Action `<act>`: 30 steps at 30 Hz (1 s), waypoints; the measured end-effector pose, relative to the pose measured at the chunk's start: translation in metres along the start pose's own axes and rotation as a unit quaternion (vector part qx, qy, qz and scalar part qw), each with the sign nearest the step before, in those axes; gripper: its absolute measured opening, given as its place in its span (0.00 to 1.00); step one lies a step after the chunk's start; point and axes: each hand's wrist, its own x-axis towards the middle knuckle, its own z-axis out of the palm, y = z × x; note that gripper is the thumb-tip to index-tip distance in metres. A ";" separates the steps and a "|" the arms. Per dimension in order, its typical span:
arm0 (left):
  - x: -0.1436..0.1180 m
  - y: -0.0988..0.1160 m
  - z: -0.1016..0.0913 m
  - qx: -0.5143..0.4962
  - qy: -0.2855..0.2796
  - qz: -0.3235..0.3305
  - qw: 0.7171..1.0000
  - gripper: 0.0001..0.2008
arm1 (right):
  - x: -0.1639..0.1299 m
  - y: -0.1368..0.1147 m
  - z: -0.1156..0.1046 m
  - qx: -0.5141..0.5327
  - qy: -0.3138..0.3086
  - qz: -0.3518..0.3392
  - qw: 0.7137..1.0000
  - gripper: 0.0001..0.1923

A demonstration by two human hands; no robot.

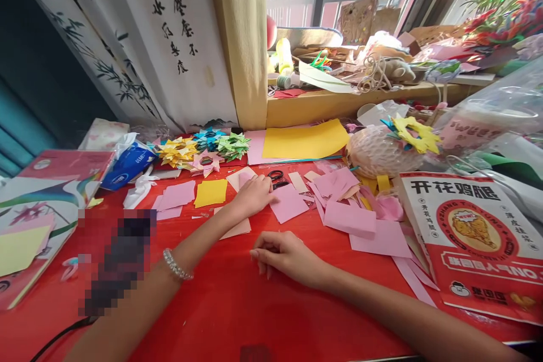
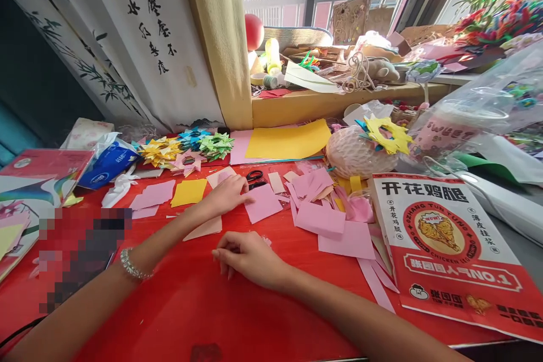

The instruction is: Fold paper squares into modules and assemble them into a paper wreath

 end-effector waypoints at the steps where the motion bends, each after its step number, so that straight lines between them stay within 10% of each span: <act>1: 0.001 0.000 0.001 -0.009 -0.003 0.001 1.000 0.08 | 0.000 0.000 0.000 0.002 -0.001 -0.001 1.000 0.10; 8: -0.002 -0.002 -0.016 -0.110 0.027 -0.022 0.993 0.08 | 0.001 0.003 -0.002 0.066 0.017 -0.020 0.997 0.11; 13: -0.031 0.001 -0.035 -0.201 0.051 -0.050 0.977 0.11 | 0.008 0.001 -0.009 0.251 0.141 -0.022 0.958 0.15; 19: -0.073 0.014 -0.046 -0.397 0.008 -0.149 0.906 0.12 | 0.013 0.002 -0.012 0.339 0.170 -0.038 0.924 0.15; 24: -0.093 0.018 -0.033 -0.215 0.140 -0.144 0.956 0.09 | 0.010 0.005 -0.007 0.278 0.128 -0.012 0.952 0.12; 30: -0.109 0.010 -0.005 0.115 0.234 0.138 0.956 0.06 | 0.008 0.007 -0.004 0.264 0.102 0.000 0.959 0.12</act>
